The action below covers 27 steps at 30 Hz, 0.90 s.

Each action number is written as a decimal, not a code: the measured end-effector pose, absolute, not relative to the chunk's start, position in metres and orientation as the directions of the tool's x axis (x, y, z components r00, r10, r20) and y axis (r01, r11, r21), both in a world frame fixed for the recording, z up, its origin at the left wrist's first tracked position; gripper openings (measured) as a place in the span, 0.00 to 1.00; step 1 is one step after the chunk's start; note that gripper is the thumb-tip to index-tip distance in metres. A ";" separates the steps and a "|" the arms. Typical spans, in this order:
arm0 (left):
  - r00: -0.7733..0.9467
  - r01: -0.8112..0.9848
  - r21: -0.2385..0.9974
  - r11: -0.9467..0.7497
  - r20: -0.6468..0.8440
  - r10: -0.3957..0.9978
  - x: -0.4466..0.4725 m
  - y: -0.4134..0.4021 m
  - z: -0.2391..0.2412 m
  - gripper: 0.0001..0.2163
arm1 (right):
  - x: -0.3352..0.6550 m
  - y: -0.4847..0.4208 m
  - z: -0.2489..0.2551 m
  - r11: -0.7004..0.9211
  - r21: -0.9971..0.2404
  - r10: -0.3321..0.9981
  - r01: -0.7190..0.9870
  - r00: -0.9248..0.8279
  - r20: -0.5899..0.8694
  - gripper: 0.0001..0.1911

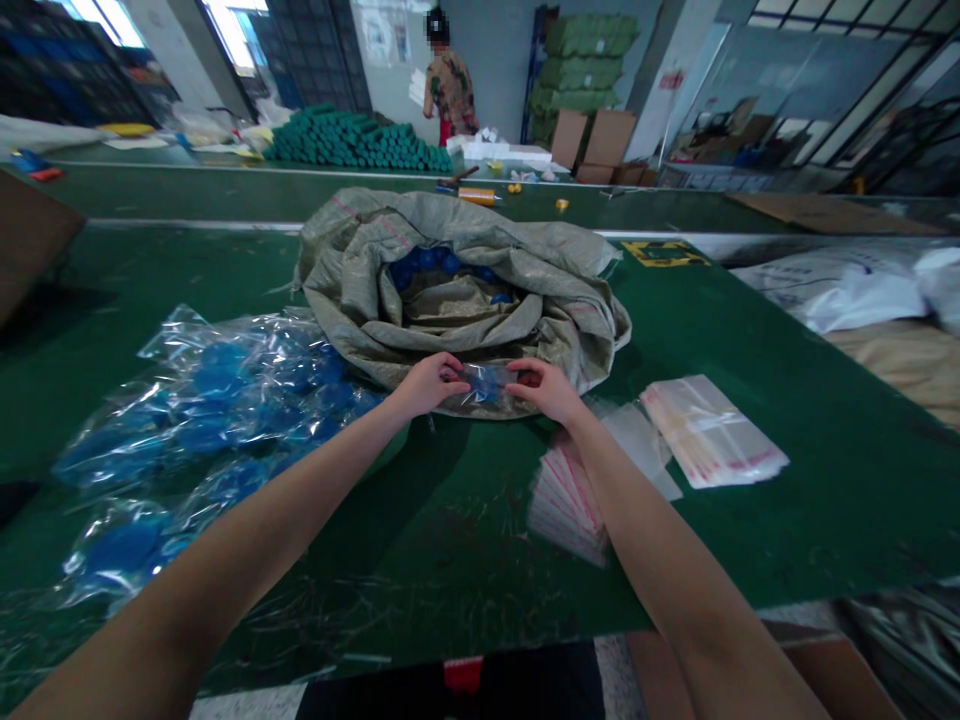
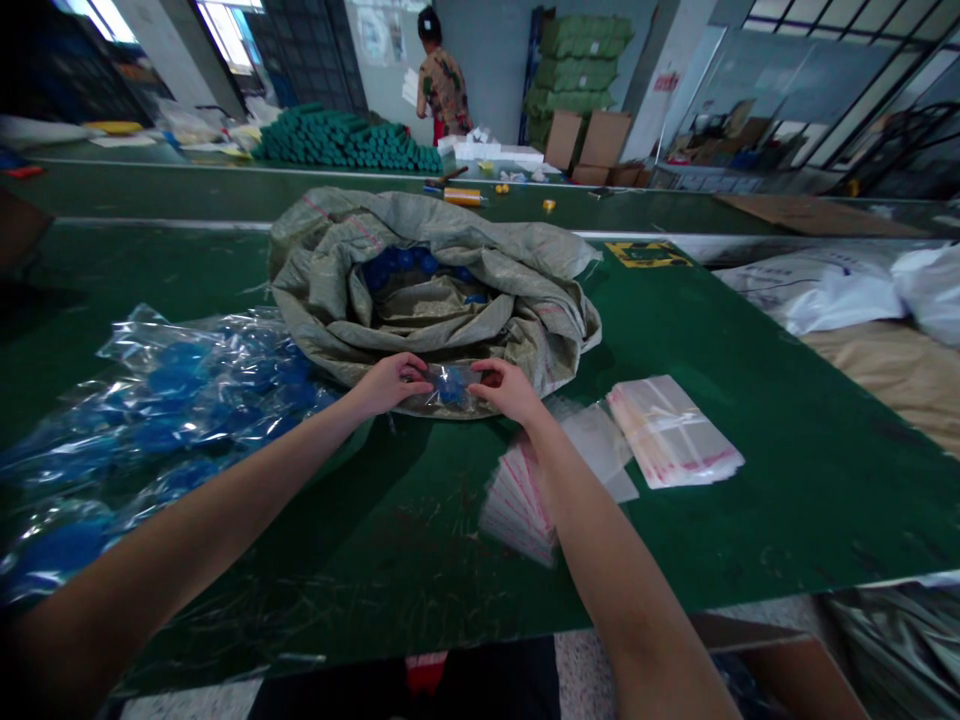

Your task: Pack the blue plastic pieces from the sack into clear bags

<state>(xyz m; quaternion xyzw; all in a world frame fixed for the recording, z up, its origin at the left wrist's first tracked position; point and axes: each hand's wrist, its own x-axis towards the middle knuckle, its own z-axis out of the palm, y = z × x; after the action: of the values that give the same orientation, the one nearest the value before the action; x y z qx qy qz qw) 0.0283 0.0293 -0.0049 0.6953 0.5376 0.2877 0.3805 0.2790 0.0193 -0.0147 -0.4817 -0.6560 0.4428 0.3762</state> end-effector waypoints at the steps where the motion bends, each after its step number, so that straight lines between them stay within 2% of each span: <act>1: 0.252 0.511 0.851 -0.117 -0.018 0.968 0.029 0.029 -0.005 0.19 | 0.279 0.019 -0.015 0.140 -0.948 0.965 0.287 -0.253 0.067 0.24; 19: 0.210 0.451 0.893 -0.011 -0.094 0.973 0.030 0.029 -0.007 0.20 | 0.280 0.019 -0.014 0.136 -0.954 0.962 0.269 -0.267 0.061 0.24; 27: 0.280 0.356 0.934 0.006 -0.113 0.953 0.027 0.036 -0.017 0.20 | 0.282 0.021 -0.017 0.122 -0.962 0.959 0.246 -0.278 0.051 0.24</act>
<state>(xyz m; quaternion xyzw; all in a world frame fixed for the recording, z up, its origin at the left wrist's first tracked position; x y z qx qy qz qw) 0.0272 0.0356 -0.0174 0.6349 0.5156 0.3065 0.4870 0.2816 0.0207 -0.0175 -0.4664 -0.6460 0.4707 0.3790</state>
